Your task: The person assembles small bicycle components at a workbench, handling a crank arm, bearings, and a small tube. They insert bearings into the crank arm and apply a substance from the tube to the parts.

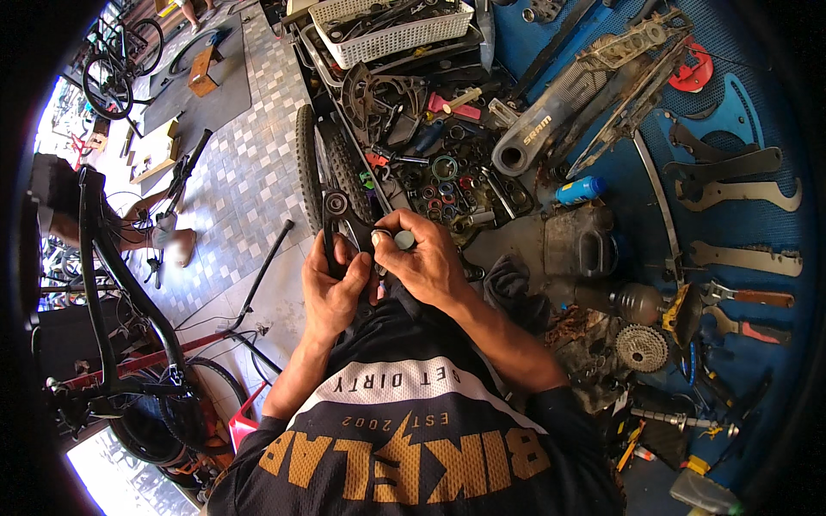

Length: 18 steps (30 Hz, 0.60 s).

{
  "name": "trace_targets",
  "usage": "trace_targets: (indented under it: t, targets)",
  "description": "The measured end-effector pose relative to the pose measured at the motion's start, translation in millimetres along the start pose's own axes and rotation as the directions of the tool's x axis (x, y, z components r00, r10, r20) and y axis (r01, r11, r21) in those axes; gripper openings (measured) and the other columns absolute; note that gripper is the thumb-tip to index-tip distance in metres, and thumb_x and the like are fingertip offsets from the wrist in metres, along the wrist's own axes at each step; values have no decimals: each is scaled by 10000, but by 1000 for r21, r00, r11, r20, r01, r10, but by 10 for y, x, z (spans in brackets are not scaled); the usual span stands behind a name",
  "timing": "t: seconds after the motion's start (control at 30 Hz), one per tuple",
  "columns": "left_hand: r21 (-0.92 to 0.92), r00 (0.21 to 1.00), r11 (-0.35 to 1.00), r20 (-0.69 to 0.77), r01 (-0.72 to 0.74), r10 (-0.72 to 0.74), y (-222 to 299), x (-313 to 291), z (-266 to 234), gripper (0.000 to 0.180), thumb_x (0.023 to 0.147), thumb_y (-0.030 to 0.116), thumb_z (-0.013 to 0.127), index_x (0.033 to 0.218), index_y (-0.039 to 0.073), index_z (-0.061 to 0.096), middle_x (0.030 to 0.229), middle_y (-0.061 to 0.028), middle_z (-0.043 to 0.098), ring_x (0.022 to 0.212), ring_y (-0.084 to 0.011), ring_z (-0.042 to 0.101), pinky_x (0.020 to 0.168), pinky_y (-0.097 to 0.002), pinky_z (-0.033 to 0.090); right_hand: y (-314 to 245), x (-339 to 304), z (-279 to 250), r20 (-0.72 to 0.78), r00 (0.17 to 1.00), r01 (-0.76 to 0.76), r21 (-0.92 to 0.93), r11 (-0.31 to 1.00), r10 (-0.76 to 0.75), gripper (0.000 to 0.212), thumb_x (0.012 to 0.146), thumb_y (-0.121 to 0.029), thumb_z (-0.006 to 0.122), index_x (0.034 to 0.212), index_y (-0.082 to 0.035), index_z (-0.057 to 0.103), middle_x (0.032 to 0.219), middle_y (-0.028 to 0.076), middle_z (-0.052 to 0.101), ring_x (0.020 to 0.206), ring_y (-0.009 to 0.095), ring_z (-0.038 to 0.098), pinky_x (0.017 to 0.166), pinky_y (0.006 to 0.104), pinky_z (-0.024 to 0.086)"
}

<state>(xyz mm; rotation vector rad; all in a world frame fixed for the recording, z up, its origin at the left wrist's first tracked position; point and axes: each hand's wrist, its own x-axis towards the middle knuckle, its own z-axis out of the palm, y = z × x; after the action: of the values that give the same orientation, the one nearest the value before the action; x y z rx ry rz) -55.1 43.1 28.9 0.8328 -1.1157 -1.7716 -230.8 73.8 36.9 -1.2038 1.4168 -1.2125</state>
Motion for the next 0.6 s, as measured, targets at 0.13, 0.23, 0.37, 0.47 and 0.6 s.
trace_targets:
  t: [0.13, 0.23, 0.37, 0.47, 0.6]
  targets:
    - [-53, 1000, 998, -5, -22, 22, 24, 21, 10, 290, 1012, -7, 679, 963, 76, 406, 829, -37, 566, 605, -118, 630, 465, -274, 527, -53, 4, -9, -4, 999, 40, 7, 999, -40, 261, 1022, -155, 729, 1211, 25, 734, 944, 24, 739, 841, 50, 633, 733, 251, 539]
    - [-99, 999, 994, -19, -49, 47, 35, 32, 27, 291, 1016, -9, 677, 969, 75, 402, 843, -41, 562, 605, -120, 626, 463, -272, 523, -122, 15, -131, 100, 994, -65, 163, 984, 49, 291, 1029, -132, 714, 1272, 28, 725, 983, 27, 750, 882, 55, 641, 786, 243, 547]
    - [-89, 997, 994, -53, -62, 57, 31, 17, 65, 295, 1018, -19, 677, 969, 75, 402, 860, -39, 557, 612, -121, 629, 468, -269, 525, -158, 7, -206, 152, 983, -138, 272, 952, 99, 306, 1025, -95, 694, 1301, 34, 719, 1043, 43, 766, 924, 70, 660, 842, 252, 561]
    - [-39, 995, 996, -51, -84, 82, 34, 5, 81, 300, 1013, -24, 678, 966, 75, 400, 850, -41, 560, 620, -116, 629, 478, -266, 534, -156, 1, -191, 114, 994, -21, 140, 990, 5, 307, 1007, -60, 679, 1296, 36, 722, 1084, 68, 782, 955, 87, 684, 873, 269, 570]
    - [65, 993, 994, -70, -93, 98, 55, -8, 93, 311, 1002, -20, 688, 956, 71, 394, 831, -40, 559, 612, -104, 616, 481, -263, 526, -178, 35, -164, 57, 990, 132, -36, 991, -130, 280, 988, -41, 674, 1248, 29, 750, 1011, 53, 775, 853, 65, 663, 753, 251, 565]
